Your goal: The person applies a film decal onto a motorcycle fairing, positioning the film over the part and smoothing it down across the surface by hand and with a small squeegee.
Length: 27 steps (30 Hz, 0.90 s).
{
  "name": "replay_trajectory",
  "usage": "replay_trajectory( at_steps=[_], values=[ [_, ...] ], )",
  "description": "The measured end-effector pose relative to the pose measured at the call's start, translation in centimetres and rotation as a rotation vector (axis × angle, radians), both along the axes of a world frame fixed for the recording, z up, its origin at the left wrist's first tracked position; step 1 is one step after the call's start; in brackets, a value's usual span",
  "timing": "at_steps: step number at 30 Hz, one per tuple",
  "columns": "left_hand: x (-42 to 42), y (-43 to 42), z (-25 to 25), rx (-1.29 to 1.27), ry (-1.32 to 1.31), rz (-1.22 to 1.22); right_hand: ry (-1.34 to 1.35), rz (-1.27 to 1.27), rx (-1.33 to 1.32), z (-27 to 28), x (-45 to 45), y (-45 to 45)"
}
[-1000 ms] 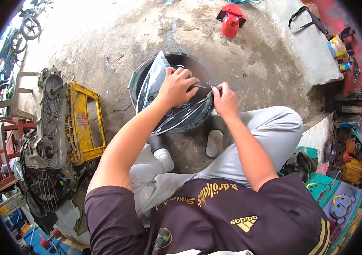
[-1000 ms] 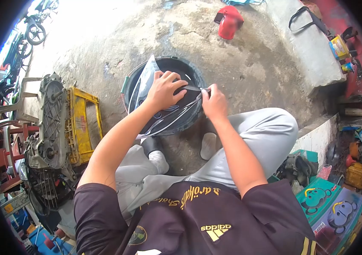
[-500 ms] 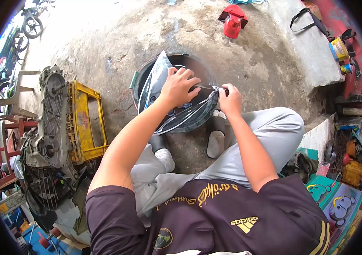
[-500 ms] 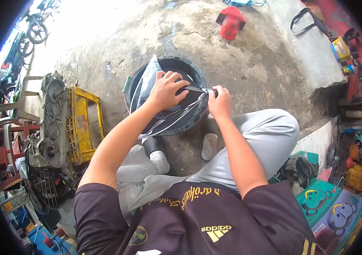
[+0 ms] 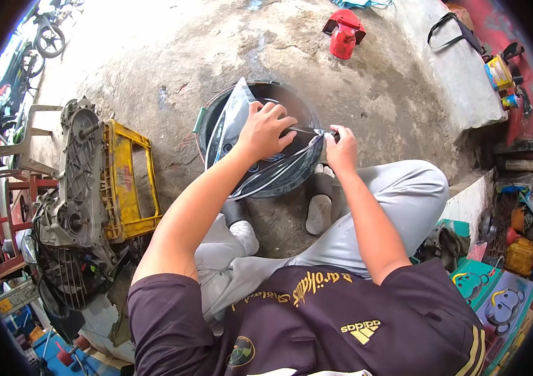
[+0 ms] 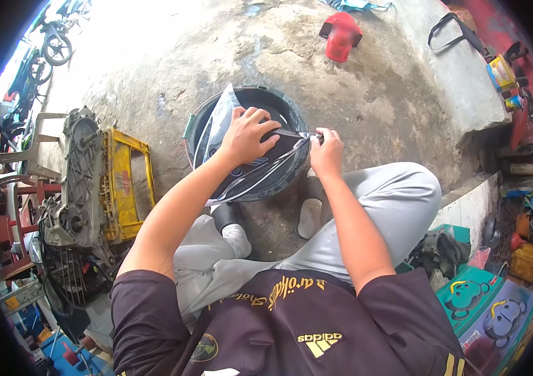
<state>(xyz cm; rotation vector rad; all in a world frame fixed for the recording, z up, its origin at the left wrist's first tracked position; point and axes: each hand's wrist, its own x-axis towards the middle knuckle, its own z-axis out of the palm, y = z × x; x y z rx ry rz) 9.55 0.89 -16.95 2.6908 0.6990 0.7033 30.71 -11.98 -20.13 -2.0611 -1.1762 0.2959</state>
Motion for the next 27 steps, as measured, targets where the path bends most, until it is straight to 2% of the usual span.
replay_trajectory(
  at_steps=[4,8,11,15,19,23,24,27],
  values=[
    [0.0,0.1,0.2,-0.022,-0.008,-0.005,-0.005,0.074,0.036,0.5,0.0,0.3],
    [-0.1,-0.1,0.1,-0.015,-0.002,-0.002,0.051,-0.03,-0.011,-0.5,1.0,0.3],
    [0.2,0.2,0.1,-0.009,-0.007,0.003,0.019,0.077,0.008,0.6,-0.1,0.3],
    [0.1,-0.1,0.1,-0.019,-0.003,-0.001,0.061,-0.029,-0.022,-0.2,0.8,0.5],
    [0.0,0.1,0.1,-0.017,0.0,-0.002,0.033,0.037,-0.062,1.4,-0.7,0.3],
    [-0.1,0.0,-0.1,-0.002,0.001,-0.005,0.119,-0.055,-0.073,-2.1,1.6,0.7],
    [-0.1,0.0,-0.1,-0.003,-0.002,-0.003,0.122,-0.059,-0.074,-1.6,1.1,0.4],
    [0.1,0.2,0.0,-0.008,-0.003,-0.003,0.055,0.071,-0.007,0.4,-0.5,0.2]
  ],
)
